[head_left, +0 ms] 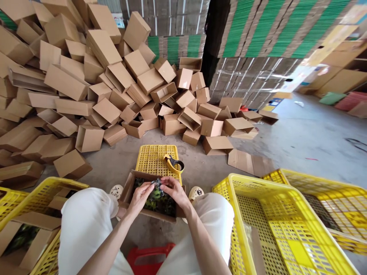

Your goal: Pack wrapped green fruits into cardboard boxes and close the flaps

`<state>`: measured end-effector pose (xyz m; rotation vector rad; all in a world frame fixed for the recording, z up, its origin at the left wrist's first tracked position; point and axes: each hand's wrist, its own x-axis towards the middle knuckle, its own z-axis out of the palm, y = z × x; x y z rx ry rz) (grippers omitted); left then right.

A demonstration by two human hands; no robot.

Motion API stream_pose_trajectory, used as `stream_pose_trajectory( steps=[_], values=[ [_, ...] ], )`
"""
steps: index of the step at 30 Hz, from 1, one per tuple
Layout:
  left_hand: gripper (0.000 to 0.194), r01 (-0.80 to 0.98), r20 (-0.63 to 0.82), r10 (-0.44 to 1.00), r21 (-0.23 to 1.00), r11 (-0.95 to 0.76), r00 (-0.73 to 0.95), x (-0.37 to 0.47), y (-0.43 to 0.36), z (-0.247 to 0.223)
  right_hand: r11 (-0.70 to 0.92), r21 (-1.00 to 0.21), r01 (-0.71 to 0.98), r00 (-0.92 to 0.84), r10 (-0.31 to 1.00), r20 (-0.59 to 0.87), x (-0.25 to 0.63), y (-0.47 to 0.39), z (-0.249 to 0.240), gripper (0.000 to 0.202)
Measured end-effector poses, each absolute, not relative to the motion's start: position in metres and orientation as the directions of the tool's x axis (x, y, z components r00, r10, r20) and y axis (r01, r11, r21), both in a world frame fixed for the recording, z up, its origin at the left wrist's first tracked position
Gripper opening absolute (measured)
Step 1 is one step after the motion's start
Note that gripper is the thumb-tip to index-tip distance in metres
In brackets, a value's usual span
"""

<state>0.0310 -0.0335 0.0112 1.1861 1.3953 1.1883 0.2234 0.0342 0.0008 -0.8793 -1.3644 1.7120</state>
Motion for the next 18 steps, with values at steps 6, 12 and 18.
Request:
stream_pose_trajectory(
  steps=[6, 12, 18],
  values=[
    [0.054, 0.120, -0.071, 0.995, 0.990, 0.080, -0.077, 0.033, -0.032, 0.008, -0.080, -0.994, -0.079, -0.457, 0.889, -0.035, 0.222, 0.034, -0.001, 0.040],
    [0.066, -0.108, -0.364, 0.928, 0.929, 0.355, -0.078, 0.025, -0.034, -0.005, -0.191, -0.973, -0.132, -0.513, 0.853, -0.097, 0.223, 0.032, 0.001, 0.045],
    [0.039, -0.280, -0.301, 0.952, 0.911, 0.302, 0.050, 0.022, -0.035, -0.005, -0.349, -0.894, -0.280, -0.584, 0.801, -0.130, 0.222, 0.028, 0.008, 0.042]
  ],
)
